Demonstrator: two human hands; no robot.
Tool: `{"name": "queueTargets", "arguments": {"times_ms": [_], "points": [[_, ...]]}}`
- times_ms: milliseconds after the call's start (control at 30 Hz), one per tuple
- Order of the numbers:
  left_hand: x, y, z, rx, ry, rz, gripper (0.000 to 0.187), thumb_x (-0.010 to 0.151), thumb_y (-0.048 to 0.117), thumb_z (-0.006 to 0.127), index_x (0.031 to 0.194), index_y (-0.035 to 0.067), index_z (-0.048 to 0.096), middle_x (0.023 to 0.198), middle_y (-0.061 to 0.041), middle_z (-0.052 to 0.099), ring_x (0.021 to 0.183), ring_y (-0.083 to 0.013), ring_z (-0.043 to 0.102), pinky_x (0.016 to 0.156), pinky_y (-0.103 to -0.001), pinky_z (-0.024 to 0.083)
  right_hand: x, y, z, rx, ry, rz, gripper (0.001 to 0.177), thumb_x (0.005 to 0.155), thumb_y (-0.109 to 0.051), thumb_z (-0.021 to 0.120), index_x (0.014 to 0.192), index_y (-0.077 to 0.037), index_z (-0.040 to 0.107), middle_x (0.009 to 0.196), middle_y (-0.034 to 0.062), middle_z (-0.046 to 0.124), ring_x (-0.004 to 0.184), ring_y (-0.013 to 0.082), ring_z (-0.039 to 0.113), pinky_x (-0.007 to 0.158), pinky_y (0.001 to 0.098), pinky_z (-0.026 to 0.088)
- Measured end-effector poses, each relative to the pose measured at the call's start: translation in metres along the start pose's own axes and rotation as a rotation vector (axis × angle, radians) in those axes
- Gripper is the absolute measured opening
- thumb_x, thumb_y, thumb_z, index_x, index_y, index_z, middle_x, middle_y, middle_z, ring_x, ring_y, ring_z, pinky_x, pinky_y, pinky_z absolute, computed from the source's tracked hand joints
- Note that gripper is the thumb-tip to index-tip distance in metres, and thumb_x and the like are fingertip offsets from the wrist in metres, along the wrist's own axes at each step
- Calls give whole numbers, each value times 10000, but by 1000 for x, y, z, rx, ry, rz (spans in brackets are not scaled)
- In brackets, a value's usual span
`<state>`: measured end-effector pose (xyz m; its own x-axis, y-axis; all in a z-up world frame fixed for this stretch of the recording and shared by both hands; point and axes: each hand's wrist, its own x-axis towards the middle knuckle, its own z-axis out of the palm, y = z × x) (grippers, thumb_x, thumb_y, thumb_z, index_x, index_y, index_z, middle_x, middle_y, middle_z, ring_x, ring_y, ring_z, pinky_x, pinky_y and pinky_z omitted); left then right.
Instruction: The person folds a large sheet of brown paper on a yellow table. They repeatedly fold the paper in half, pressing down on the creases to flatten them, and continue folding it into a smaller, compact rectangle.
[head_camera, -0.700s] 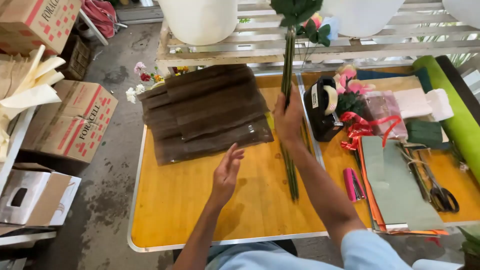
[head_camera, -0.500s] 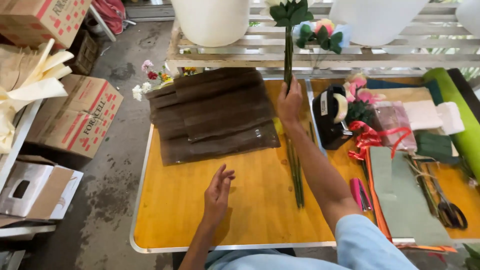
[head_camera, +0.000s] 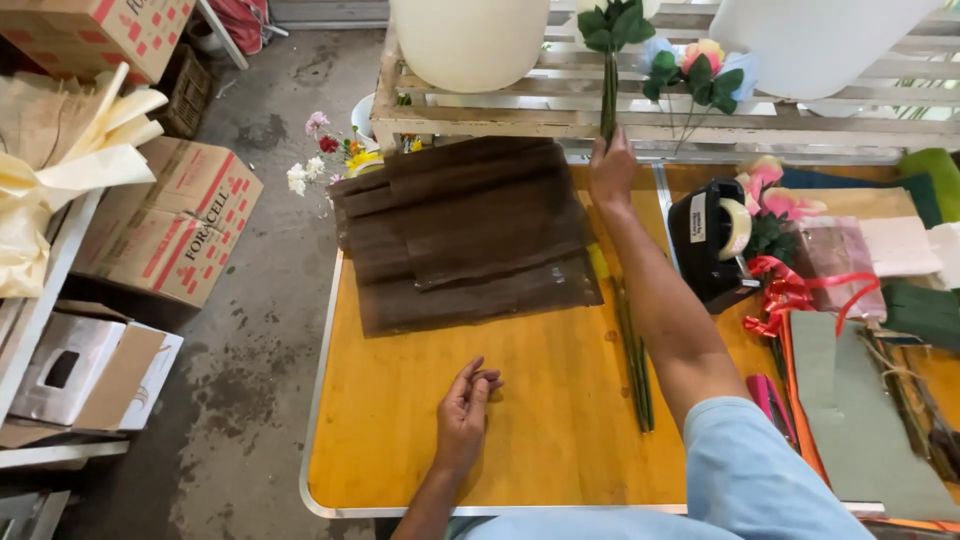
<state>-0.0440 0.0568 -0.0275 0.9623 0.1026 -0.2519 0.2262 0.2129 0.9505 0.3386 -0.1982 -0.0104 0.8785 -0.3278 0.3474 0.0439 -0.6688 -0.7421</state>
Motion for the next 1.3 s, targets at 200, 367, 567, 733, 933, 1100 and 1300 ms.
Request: {"name": "queueTargets", "arguments": {"times_ms": [200,367,567,733,933,1100,1300], "points": [[12,-36,-5,-3,15,85,497,992,235,582,1430,1,554,1170,-112,745,1056,-197,754,942,-300,592,28,43,0,-71,11,-185,562,1068,-260,609,1473,89,435,1311,309,659,1181,461,646,1022,485,511],[8,-20,-3,76,-8,104,479,1000,244,569,1419,13,560,1168,-98,737,1061,-198,748,943,-300,590,-6,-18,-47,-49,-126,-48,618,1073,-223,663,1532,22,330,1487,272,525,1327,452,542,1097,489,492],[21,-23,-20,-46,65,55,416,1017,232,570,1376,22,579,1117,-99,730,969,-170,720,863,-289,587,-76,-29,-59,-11,407,-511,216,1058,-131,606,1240,-15,630,1055,140,649,944,280,620,845,395,519],[73,58,-55,342,314,226,328,1061,361,511,902,138,690,796,12,693,733,-101,630,698,-274,496,-140,7,-44,103,125,-582,188,985,79,540,1086,18,687,1002,163,662,941,319,641,862,390,507],[187,97,-57,672,318,150,648,965,485,512,1477,89,488,1061,-85,783,1012,-265,742,906,-418,541,-140,71,-8,-46,-6,-313,249,948,-125,677,1149,-13,771,1129,265,618,1087,453,628,980,478,481],[228,75,-41,495,210,282,512,894,-6,665,1375,164,636,757,22,577,566,-121,800,687,-231,669,-145,32,-34,62,-2,-266,236,889,71,641,1087,11,755,1034,159,665,827,269,722,763,358,615],[193,75,-87,759,324,354,327,838,221,686,1148,167,777,967,14,808,807,-139,719,811,-304,567,-162,10,-48,85,2,-312,224,944,14,632,1124,-4,764,1058,155,661,966,315,694,838,402,551]]}}
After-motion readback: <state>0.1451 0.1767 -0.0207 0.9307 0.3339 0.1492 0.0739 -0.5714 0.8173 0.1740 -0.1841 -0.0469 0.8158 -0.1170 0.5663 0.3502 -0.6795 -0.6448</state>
